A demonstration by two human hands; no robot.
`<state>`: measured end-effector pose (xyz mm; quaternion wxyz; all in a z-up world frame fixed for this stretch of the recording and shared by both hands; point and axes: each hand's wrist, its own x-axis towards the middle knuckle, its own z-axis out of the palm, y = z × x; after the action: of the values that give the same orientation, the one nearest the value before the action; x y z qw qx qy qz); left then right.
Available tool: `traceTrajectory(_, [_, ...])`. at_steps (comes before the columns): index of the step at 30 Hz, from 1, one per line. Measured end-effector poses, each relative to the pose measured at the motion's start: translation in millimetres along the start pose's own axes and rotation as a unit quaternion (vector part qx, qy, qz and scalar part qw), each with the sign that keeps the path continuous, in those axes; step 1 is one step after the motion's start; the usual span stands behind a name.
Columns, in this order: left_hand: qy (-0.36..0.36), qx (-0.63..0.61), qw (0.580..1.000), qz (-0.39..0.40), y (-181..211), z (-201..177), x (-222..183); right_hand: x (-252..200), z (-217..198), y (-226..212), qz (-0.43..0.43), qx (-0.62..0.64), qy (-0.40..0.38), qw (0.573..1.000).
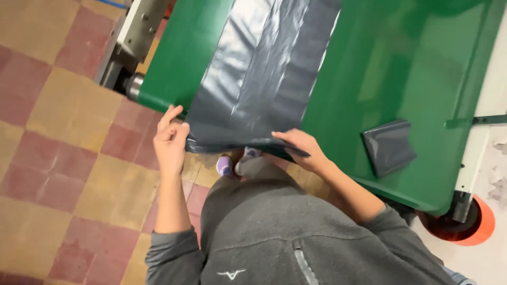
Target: Folding grey plastic shipping bags and organizing them into a plastic crate.
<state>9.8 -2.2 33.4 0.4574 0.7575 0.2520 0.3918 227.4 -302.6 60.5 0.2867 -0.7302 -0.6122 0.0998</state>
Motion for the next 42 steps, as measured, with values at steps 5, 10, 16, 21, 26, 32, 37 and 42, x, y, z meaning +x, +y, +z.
traceTrajectory(5, [-0.156,-0.216,0.946,-0.185,51.7,28.8,69.5,-32.6,4.1,50.6,0.088,0.235,0.153,0.956])
traceTrajectory(10, [-0.156,-0.111,0.981,-0.027,35.6,155.8,178.4,24.5,-17.6,178.3,0.258,0.306,0.36,0.842])
traceTrajectory(16, [-0.133,0.139,0.974,0.119,-15.4,257.5,238.9,102.5,-38.1,274.8,0.265,0.228,0.414,0.841])
traceTrajectory(21, [-0.131,0.281,0.941,0.137,-50.3,282.2,243.5,119.7,-46.0,310.5,0.273,0.02,0.345,0.898])
traceTrajectory(26, [-0.149,0.347,0.913,0.153,-43.5,280.4,244.2,147.2,-72.5,324.9,0.274,-0.072,0.202,0.938])
traceTrajectory(32, [-0.191,0.321,0.924,0.084,-69.3,274.8,264.1,193.9,-96.0,358.6,0.407,-0.019,-0.017,0.913])
traceTrajectory(37, [-0.162,0.378,0.901,0.141,-3.0,273.9,256.2,198.3,-60.0,364.7,0.403,-0.052,-0.004,0.914])
traceTrajectory(42, [-0.283,0.183,0.941,-0.036,-25.1,287.0,245.5,179.9,-76.0,284.9,0.293,-0.124,0.164,0.934])
